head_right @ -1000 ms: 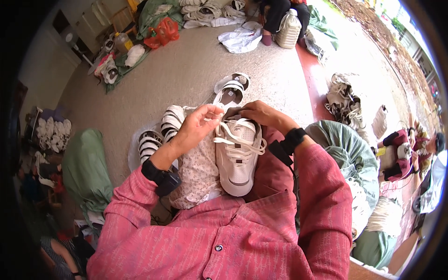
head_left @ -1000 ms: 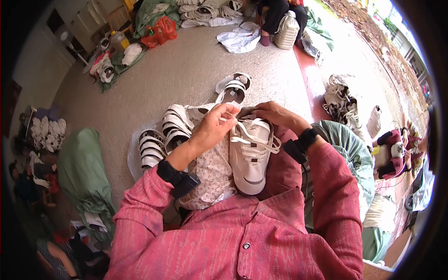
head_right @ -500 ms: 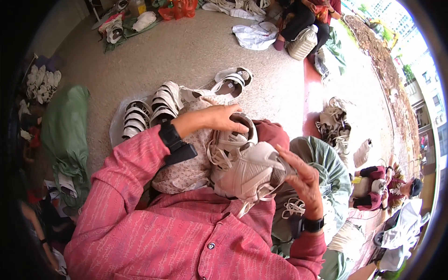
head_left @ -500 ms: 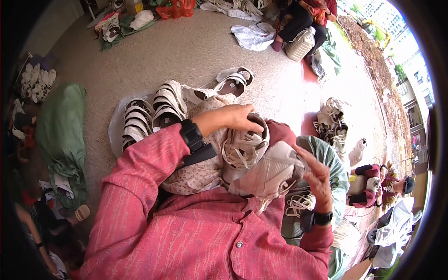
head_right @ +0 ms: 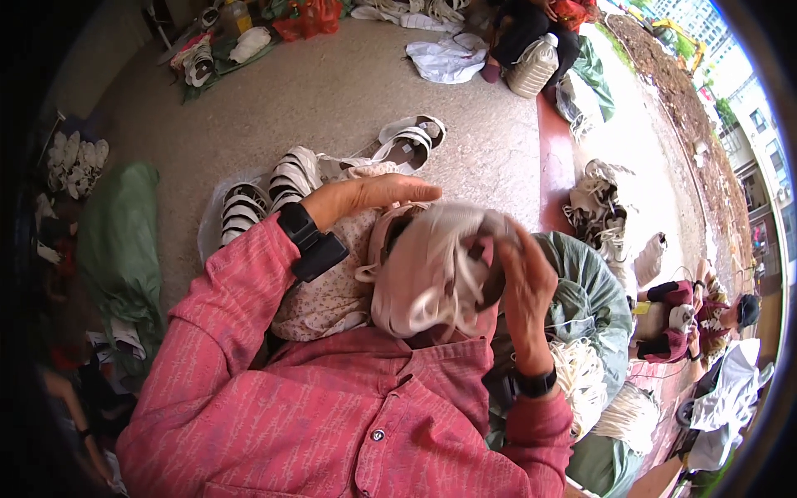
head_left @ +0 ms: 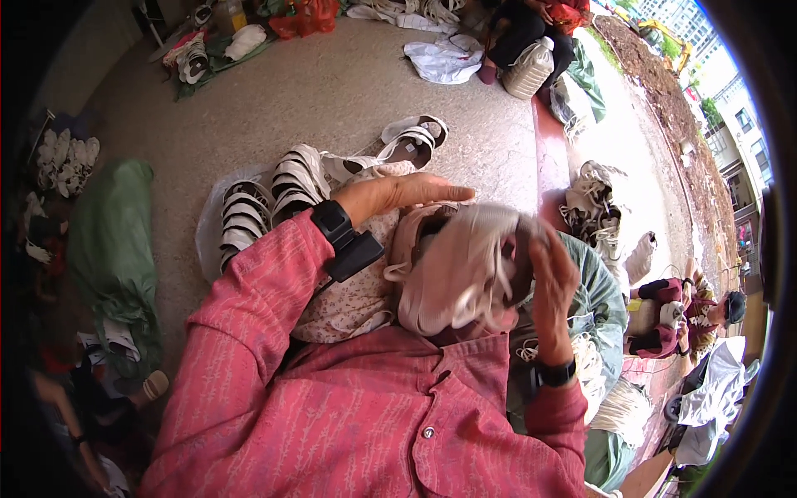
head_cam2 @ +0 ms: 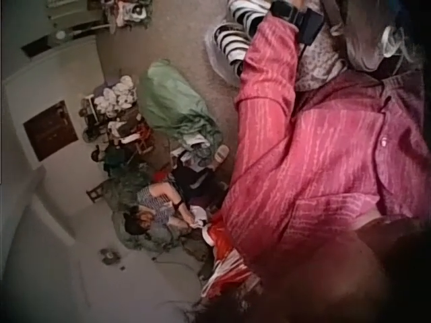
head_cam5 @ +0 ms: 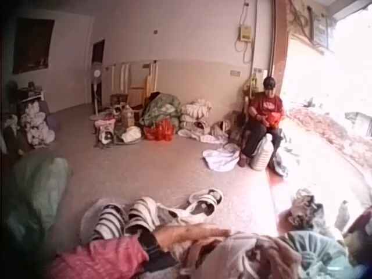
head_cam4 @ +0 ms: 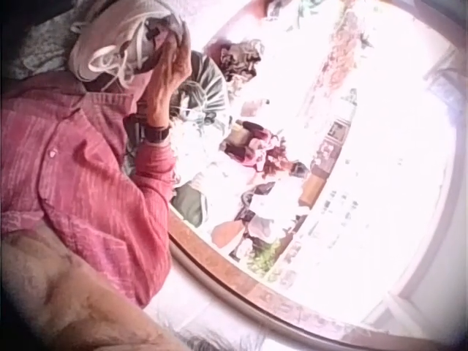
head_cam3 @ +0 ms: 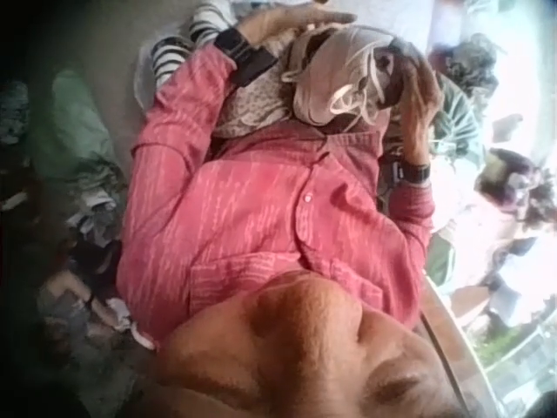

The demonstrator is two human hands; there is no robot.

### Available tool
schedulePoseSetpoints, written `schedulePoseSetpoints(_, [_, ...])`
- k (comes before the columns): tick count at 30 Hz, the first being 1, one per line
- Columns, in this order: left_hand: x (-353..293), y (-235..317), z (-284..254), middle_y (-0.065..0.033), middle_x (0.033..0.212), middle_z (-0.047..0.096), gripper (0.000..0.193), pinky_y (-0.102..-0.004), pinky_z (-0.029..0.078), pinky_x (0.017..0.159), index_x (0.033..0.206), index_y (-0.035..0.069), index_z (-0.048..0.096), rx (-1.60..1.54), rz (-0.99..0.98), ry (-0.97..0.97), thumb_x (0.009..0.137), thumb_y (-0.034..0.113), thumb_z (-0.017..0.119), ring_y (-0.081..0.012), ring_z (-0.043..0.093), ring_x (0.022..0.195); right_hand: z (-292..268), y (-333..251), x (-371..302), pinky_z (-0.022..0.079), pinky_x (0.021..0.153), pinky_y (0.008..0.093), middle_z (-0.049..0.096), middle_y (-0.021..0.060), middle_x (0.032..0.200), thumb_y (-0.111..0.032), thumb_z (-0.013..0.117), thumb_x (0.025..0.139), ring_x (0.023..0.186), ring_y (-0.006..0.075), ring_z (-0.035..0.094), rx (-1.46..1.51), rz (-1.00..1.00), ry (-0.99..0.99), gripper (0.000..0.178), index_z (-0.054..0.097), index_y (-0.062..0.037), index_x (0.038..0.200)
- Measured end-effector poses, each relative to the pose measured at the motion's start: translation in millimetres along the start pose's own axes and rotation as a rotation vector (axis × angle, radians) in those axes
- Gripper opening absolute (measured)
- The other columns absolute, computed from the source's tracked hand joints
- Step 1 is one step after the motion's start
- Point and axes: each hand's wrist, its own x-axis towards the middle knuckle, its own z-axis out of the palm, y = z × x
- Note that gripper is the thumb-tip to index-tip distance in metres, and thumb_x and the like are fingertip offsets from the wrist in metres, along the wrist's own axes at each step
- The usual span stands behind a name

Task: The recorder is lacing a white shoe in a workspace.

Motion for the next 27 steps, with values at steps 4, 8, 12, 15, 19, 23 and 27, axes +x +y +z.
schedulePoseSetpoints(4, [9.6, -20.0, -1.2, -0.0032, 0.106, 0.061, 0.035, -0.0283, 0.043, 0.087, 0.117, 0.006, 0.061, -0.14, 0.124, 0.031, 0.088, 0.026, 0.065, -0.0119, 0.053, 0.101, 30.9, 36.0, 41.3, 0.049, 0.069, 0.0286, 0.069, 0.0131, 0.092, -0.013, 0.06, 0.091, 0.078, 0.0198, 0.064, -0.16, 0.019, -0.207, 0.033, 0.061, 0.0019, 0.121])
schedulePoseSetpoints(8, [-3.6, -26.8, -8.3, 0.0004, 0.092, 0.062, 0.027, -0.0202, 0.046, 0.069, 0.114, 0.005, 0.062, -0.087, 0.134, 0.063, 0.089, 0.015, 0.062, -0.0064, 0.056, 0.081, 37.0, 28.0, 35.0, 0.049, 0.085, 0.0359, 0.062, 0.0225, 0.115, -0.007, 0.056, 0.09, 0.105, 0.0361, 0.061, -0.487, -0.292, -0.473, 0.037, 0.056, -0.0004, 0.126])
schedulePoseSetpoints(12, [-51.7, -16.2, 33.8, -0.0043, 0.102, 0.065, 0.034, -0.0248, 0.049, 0.084, 0.116, 0.002, 0.06, -0.258, 0.246, 0.171, 0.091, 0.025, 0.065, -0.011, 0.059, 0.095, 9.6, -7.3, 21.3, 0.043, 0.098, 0.0327, 0.061, 0.0151, 0.124, 0.002, 0.067, 0.08, 0.118, 0.0194, 0.055, -0.138, 0.113, -0.72, 0.059, 0.047, -0.0001, 0.136])
schedulePoseSetpoints(15, [-104.7, -0.9, 70.7, -0.0147, 0.132, 0.049, 0.067, -0.033, 0.039, 0.105, 0.138, -0.001, 0.041, -0.016, 0.508, 0.149, 0.085, 0.027, 0.071, -0.0233, 0.048, 0.122, -9.7, -12.7, 4.1, 0.043, 0.099, 0.032, 0.06, 0.0144, 0.125, 0.003, 0.074, 0.073, 0.117, 0.0183, 0.055, -0.226, 0.069, -0.693, 0.071, 0.046, -0.0019, 0.138])
schedulePoseSetpoints(19, [-144.1, 4.5, 93.5, -0.0225, 0.151, 0.028, 0.068, -0.037, 0.039, 0.107, 0.14, 0.0, 0.04, -0.331, 0.518, -0.254, 0.083, 0.02, 0.072, -0.0283, 0.039, 0.133, -18.1, 8.3, -28.1, 0.048, 0.095, 0.0364, 0.062, 0.0168, 0.122, -0.005, 0.078, 0.064, 0.113, 0.031, 0.061, -0.366, -0.26, -0.542, 0.066, 0.054, -0.0012, 0.126])
schedulePoseSetpoints(23, [-153.6, -7.2, 85.8, -0.0209, 0.148, 0.037, 0.056, -0.0357, 0.044, 0.101, 0.133, 0.002, 0.051, -0.249, 0.667, -0.366, 0.083, 0.014, 0.073, -0.0264, 0.045, 0.13, -31.3, -6.6, -52.0, 0.05, 0.091, 0.0381, 0.064, 0.0231, 0.117, -0.012, 0.075, 0.071, 0.107, 0.0346, 0.064, -0.38, -0.365, -0.45, 0.05, 0.061, -0.0003, 0.117])
schedulePoseSetpoints(27, [-125.4, 5.6, 38.7, -0.0134, 0.125, 0.059, 0.048, -0.0314, 0.048, 0.092, 0.125, 0.005, 0.058, -0.113, 0.322, -0.078, 0.082, 0.02, 0.074, -0.0197, 0.058, 0.112, -44.6, -12.1, -68.2, 0.05, 0.094, 0.0367, 0.064, 0.0205, 0.118, -0.016, 0.078, 0.071, 0.11, 0.0328, 0.063, -0.377, -0.308, -0.368, 0.052, 0.061, -0.0011, 0.118])
